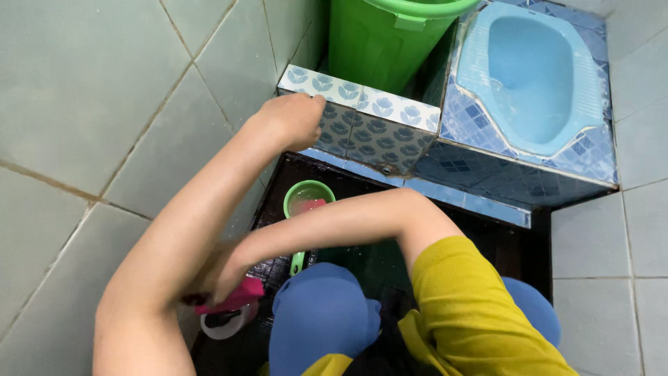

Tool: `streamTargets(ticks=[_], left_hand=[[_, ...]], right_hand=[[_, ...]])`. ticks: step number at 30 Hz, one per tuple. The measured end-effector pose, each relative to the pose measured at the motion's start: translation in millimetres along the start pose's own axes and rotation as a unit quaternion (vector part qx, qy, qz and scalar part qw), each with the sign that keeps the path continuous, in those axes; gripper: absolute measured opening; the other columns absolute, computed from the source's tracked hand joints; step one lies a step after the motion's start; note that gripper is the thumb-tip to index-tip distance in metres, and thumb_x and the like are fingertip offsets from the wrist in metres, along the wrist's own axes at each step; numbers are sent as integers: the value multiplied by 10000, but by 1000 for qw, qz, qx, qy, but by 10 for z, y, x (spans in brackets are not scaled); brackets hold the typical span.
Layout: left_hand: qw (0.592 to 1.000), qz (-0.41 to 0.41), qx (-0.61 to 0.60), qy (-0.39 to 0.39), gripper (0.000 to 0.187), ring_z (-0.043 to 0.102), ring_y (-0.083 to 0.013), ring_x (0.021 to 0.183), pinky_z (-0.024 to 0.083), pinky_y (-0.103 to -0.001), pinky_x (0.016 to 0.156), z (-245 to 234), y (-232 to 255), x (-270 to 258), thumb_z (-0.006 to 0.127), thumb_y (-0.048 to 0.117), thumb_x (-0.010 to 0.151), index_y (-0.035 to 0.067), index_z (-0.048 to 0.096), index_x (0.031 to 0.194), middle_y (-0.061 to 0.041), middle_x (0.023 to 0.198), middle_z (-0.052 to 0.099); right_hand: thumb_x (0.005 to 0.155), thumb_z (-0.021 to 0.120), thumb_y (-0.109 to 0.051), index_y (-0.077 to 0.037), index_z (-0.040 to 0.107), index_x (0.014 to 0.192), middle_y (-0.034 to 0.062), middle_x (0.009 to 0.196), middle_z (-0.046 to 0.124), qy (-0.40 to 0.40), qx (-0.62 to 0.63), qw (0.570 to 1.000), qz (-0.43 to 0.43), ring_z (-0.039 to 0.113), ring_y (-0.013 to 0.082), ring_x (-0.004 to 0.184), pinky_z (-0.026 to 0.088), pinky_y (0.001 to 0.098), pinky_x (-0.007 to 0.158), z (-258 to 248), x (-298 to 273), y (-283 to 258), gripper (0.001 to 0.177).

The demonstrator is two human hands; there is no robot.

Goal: The person scrubs the tiled base of a squat toilet and the surrounding floor using a small pink brush, occasionally pouring water from a green plastic scoop to rinse the surfaces.

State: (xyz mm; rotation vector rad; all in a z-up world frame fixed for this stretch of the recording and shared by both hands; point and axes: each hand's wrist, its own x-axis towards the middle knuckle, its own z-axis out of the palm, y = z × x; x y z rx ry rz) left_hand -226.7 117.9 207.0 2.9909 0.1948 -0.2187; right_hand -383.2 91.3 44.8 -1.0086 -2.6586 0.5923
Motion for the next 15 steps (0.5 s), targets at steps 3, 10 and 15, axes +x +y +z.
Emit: streamTargets(ticks=[3, 10, 15], left_hand=[[1000, 19, 16, -7, 370, 666, -397, 1091, 549, -513, 893, -362, 188, -233, 612, 163, 925, -1, 578, 1255, -222, 1170, 683], [999, 9, 36, 22, 362, 679, -399, 1054, 553, -511, 872, -996, 416, -683, 610, 191, 965, -14, 581, 1262, -234, 1123, 702], [999, 19, 7, 45, 449, 651, -383, 1110, 535, -500, 907, -963, 431, -689, 662, 295, 952, 19, 575, 1296, -202, 1183, 680]], right_hand=[[967, 634, -318, -65, 640, 1354, 152, 1360, 697, -100, -27, 995, 16, 649, 334, 1256, 517, 415, 1087, -86, 301, -526, 462], [939, 625, -255, -45, 630, 1349, 176, 1343, 684, -92, -12, 996, 13, 639, 350, 1244, 510, 428, 1068, -94, 408, -969, 461], [918, 619, -210, -31, 623, 1345, 194, 1331, 675, -98, -21, 995, 20, 631, 362, 1235, 504, 438, 1054, -112, 389, -880, 463]])
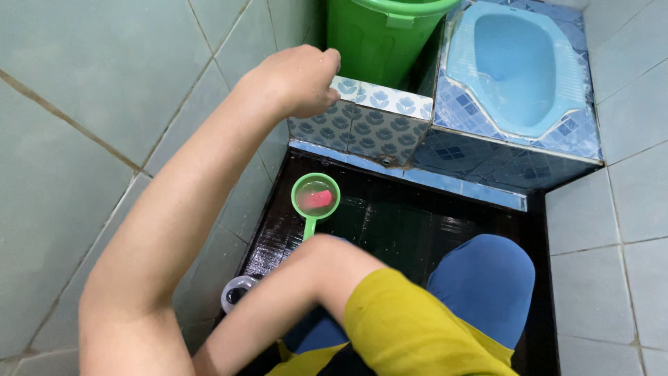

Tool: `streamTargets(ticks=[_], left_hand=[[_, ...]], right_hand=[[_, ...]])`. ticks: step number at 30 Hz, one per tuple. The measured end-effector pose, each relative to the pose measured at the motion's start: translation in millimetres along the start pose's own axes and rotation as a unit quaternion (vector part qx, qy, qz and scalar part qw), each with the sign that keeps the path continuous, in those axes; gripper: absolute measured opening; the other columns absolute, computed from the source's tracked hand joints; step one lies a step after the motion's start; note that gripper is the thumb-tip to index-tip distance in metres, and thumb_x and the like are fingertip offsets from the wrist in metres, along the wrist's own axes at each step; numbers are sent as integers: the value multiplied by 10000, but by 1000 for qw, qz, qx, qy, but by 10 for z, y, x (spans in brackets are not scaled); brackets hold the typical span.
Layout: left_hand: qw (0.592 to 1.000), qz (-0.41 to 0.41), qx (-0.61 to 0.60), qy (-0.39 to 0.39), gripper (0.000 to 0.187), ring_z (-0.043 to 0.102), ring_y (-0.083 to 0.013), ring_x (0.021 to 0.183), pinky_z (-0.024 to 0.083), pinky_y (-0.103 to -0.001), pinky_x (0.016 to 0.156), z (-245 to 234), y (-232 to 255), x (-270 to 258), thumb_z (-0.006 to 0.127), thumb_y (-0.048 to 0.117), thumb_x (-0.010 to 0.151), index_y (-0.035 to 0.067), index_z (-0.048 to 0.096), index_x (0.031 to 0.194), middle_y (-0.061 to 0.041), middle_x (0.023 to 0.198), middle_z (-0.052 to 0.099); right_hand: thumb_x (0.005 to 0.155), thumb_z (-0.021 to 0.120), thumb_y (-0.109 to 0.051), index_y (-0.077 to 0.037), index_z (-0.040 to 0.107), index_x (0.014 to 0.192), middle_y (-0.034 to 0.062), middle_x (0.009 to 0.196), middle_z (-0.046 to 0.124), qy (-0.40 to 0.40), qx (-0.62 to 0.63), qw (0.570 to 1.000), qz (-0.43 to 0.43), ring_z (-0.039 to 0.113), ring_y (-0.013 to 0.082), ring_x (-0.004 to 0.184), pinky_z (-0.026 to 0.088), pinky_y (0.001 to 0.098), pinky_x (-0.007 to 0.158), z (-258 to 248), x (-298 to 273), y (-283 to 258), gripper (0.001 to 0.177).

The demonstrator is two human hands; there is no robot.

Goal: The person scrubs the tiled base of a squat toilet and the surrounding floor using a small pink brush, occasionally pouring water from a green plastic scoop to rinse the surfaces.

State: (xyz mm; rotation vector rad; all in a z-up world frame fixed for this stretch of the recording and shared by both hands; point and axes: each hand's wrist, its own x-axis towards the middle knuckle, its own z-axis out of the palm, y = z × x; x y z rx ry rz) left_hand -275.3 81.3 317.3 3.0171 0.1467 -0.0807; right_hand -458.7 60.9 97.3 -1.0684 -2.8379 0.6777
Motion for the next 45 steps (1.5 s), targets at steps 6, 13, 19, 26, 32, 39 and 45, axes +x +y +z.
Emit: streamTargets(ticks=[6, 13, 19, 26, 32, 39, 45], left_hand=[[996, 14, -85, -37, 538, 604, -373, 1226, 488, -461, 1025, 456, -151, 116, 689, 369, 944, 59, 570, 1367, -211, 1294, 646], [988, 36, -149, -37, 550, 595, -359, 1251, 472, -453, 1039, 1018, -476, 134, 704, 374, 926, 43, 573, 1345, -192, 1325, 639], [978, -80, -188, -38, 475, 646, -387, 1215, 510, -450, 1032, 1808, -1424, 7, 598, 131, 874, 53, 629, 1341, -239, 1284, 688], [906, -238, -149, -316, 933, 655, -320, 1245, 535, -402, 1023, 2883, -1340, -988, 958, 398, 635, 30, 537, 1381, -192, 1321, 684], [853, -259, -36, -451, 1104, 627, -298, 1306, 500, -464, 1074, 3425, -997, -1482, 947, 375, 627, 143, 377, 1543, -103, 1429, 635], [827, -257, -21, -500, 1197, 597, -255, 1345, 517, -387, 1067, 3112, -720, -1598, 907, 461, 718, 188, 199, 1644, -80, 1486, 575], [844, -284, -30, -454, 947, 587, -299, 1353, 529, -412, 1078, 2944, -823, -1775, 774, 248, 825, 219, 261, 1620, -105, 1502, 551]], right_hand=[[894, 611, -156, -15, 615, 1341, 214, 1317, 664, -13, 19, 1000, -18, 623, 377, 1224, 497, 449, 1037, 80, 118, -40, 469], [865, 602, -93, 5, 605, 1336, 238, 1300, 651, -51, 46, 998, -16, 612, 394, 1211, 490, 462, 1017, 261, -220, -56, 481], [841, 594, -39, 22, 596, 1331, 259, 1286, 640, -74, 96, 990, -69, 603, 408, 1200, 483, 473, 1000, -91, -451, 33, 494], [924, 619, -155, -39, 694, 1122, 174, 1049, 747, 84, 171, 931, 311, 709, 325, 992, 554, 428, 852, 42, -1927, 2013, 241], [946, 619, -345, -129, 791, 1126, 176, 1173, 756, -12, 194, 812, 550, 735, 312, 1078, 543, 417, 936, 1924, -1805, 2828, 329], [990, 558, -310, -282, 462, 1522, 146, 1500, 494, -54, 51, 771, 633, 580, 318, 1301, 497, 459, 1004, 2469, -1922, 2862, 541], [1016, 547, -290, -190, 684, 1333, 134, 1399, 623, -16, 116, 648, 753, 647, 329, 1225, 545, 448, 924, 2748, -3000, 3089, 359]])
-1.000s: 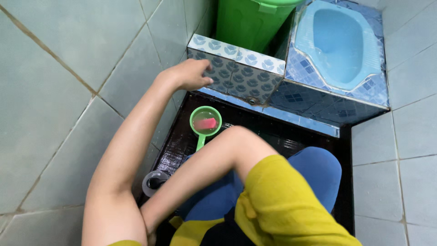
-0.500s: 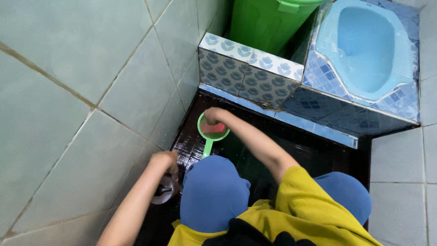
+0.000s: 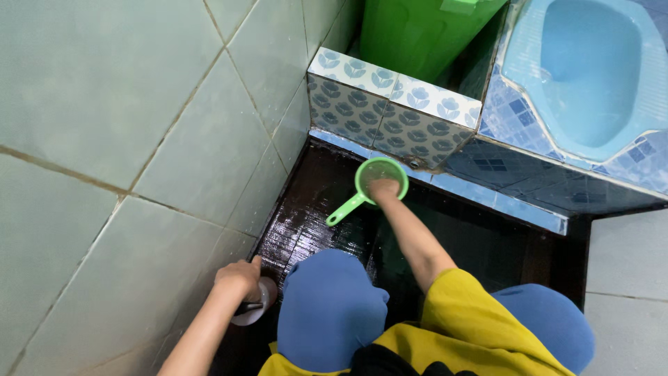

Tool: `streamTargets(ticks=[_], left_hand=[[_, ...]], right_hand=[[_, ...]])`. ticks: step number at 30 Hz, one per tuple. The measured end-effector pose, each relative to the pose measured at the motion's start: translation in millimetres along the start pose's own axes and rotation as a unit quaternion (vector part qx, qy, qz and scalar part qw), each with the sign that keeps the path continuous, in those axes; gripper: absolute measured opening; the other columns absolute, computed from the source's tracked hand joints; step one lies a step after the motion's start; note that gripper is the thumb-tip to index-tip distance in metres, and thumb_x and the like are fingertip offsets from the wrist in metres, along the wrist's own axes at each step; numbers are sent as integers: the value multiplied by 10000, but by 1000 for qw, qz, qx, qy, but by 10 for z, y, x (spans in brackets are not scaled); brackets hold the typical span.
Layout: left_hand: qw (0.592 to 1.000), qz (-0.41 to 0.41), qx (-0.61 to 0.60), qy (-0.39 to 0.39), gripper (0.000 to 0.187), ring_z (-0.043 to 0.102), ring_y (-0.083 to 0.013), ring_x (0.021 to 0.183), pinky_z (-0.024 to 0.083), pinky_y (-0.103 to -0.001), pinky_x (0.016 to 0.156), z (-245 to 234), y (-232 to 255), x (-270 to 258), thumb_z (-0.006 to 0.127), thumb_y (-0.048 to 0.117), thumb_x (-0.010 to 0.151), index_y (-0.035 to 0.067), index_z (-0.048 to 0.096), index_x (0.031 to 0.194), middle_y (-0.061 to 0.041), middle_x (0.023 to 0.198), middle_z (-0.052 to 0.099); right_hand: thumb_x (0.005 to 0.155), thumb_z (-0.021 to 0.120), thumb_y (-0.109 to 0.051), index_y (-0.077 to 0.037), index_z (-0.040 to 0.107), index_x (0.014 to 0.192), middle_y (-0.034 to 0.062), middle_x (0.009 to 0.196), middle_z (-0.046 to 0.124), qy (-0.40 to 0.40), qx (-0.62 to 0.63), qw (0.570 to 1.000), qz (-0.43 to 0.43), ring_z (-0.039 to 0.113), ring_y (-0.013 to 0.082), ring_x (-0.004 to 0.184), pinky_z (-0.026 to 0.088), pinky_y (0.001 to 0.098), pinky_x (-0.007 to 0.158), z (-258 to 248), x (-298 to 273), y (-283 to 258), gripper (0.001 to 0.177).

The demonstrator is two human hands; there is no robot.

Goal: The person scrubs the tiled base of a squat toilet and the surrounding floor using a small pink brush, occasionally pouring water from a green plastic scoop to rinse the surfaces.

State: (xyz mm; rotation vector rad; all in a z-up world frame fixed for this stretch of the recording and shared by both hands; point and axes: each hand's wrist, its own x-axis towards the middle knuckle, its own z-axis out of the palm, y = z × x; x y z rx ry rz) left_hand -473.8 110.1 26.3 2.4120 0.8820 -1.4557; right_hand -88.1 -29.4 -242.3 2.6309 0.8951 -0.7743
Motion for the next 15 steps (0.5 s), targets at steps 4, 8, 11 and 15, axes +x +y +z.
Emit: streamTargets(ticks=[4, 8, 11, 15], left_hand=[[999, -22, -32, -2, 909, 524, -324, 1396, 490, -412, 1115, 53, -102, 48, 807, 273, 823, 166, 306, 1574, -143, 1538, 471], [987, -65, -144, 37, 826, 554, -329, 1366, 498, -444, 1092, 105, -253, -13, 767, 481, 851, 138, 388, 1500, -151, 1527, 468], [967, -38, -235, 92, 736, 597, -295, 1303, 502, -439, 1067, 278, -410, -141, 739, 618, 848, 144, 541, 1375, -103, 1411, 591], [840, 144, -491, 180, 674, 644, -253, 1150, 544, -379, 918, 701, -552, -266, 925, 356, 636, 154, 642, 1213, -60, 1209, 624]], right_hand=[[841, 785, -394, -225, 791, 1165, 105, 1242, 738, -91, 4, 994, 54, 740, 308, 1078, 616, 448, 784, -216, -86, 649, 365], [817, 760, -418, -222, 816, 1113, 52, 1175, 819, -123, -38, 987, 93, 801, 264, 1028, 633, 417, 770, -762, -545, 890, 360], [921, 655, -634, -153, 784, 1150, 115, 1262, 696, -50, 59, 994, 80, 651, 308, 1166, 510, 416, 905, -1227, -948, 885, 549], [932, 656, -428, -82, 725, 1250, 145, 1115, 706, -10, 241, 969, -55, 661, 265, 1000, 513, 404, 853, -1349, -1032, 485, 476]])
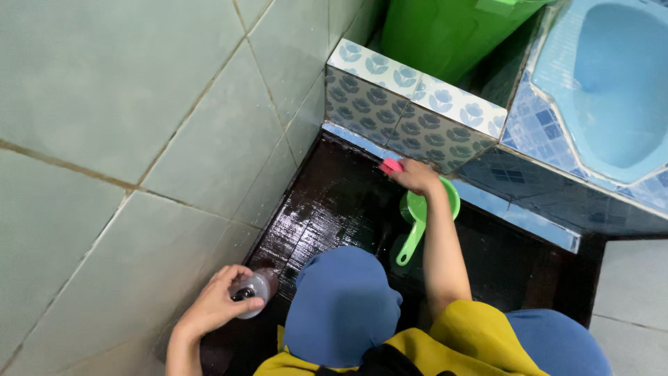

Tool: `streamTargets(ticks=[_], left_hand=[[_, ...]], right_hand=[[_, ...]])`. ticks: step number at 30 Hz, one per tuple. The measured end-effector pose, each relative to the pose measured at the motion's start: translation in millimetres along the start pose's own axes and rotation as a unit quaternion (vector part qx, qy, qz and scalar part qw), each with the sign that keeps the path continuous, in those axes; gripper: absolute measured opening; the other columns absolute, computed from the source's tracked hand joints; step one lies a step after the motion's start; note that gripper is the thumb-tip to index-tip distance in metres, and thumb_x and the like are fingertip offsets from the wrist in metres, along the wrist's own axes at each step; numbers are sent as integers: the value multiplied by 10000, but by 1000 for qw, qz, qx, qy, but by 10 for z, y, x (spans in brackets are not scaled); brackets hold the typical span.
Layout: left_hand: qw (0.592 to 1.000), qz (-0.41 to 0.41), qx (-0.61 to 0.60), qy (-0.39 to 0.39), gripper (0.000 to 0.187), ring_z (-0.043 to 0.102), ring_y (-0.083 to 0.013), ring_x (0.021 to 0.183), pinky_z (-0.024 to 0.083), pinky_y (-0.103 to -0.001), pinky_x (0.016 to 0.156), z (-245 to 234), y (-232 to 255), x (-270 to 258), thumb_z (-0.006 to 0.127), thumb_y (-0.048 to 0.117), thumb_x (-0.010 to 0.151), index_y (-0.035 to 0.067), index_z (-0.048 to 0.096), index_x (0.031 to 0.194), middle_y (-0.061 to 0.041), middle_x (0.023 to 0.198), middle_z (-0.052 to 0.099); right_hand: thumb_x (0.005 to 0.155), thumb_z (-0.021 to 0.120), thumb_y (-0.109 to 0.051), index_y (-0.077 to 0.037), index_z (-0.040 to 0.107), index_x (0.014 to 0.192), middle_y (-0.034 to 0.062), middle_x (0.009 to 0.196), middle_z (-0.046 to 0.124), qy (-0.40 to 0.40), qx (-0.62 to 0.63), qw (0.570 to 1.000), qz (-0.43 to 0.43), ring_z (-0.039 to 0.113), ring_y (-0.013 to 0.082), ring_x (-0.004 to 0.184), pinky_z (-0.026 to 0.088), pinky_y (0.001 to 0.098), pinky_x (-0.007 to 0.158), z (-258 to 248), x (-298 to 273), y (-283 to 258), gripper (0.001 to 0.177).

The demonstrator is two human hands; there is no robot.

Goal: The person scrubs the tiled base of a squat toilet and the surrounding floor using a small pink brush, occasionally pouring water from a green plastic scoop to rinse the surfaces.

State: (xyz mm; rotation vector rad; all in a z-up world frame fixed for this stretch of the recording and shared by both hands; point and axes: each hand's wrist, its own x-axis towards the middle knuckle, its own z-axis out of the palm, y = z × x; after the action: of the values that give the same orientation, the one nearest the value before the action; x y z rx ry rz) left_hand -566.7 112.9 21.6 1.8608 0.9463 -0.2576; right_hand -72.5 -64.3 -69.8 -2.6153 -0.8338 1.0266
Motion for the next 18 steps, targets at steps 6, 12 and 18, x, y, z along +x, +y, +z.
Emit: streamTargets(ticks=[6, 12, 18], left_hand=[[979, 74, -8, 192, 244, 743, -262, 951, 556, -347, 829, 408, -136, -217, 740, -18, 733, 75, 632, 931, -79, 970, 665], [950, 150, 111, 250, 309, 661, -424, 940, 523, -503, 741, 393, 320, 214, 783, 21, 733, 42, 551, 936, -144, 993, 651], [926, 225, 164, 254, 307, 657, -453, 906, 525, -545, 738, 464, 859, 988, 792, 20, 751, 55, 556, 945, -165, 986, 612]], right_hand=[[901, 619, -181, -82, 587, 1389, 5, 1013, 699, -115, 357, 908, -185, 630, 89, 843, 534, 269, 758, 891, 475, -382, 499], [957, 599, -147, -50, 639, 1243, 32, 900, 641, -134, 503, 845, -120, 613, 111, 717, 536, 267, 649, 1329, 446, -516, 305], [1001, 521, -230, -89, 546, 1284, 86, 946, 686, -104, 569, 811, -85, 652, 163, 707, 571, 313, 626, 1020, 160, -688, 317]])
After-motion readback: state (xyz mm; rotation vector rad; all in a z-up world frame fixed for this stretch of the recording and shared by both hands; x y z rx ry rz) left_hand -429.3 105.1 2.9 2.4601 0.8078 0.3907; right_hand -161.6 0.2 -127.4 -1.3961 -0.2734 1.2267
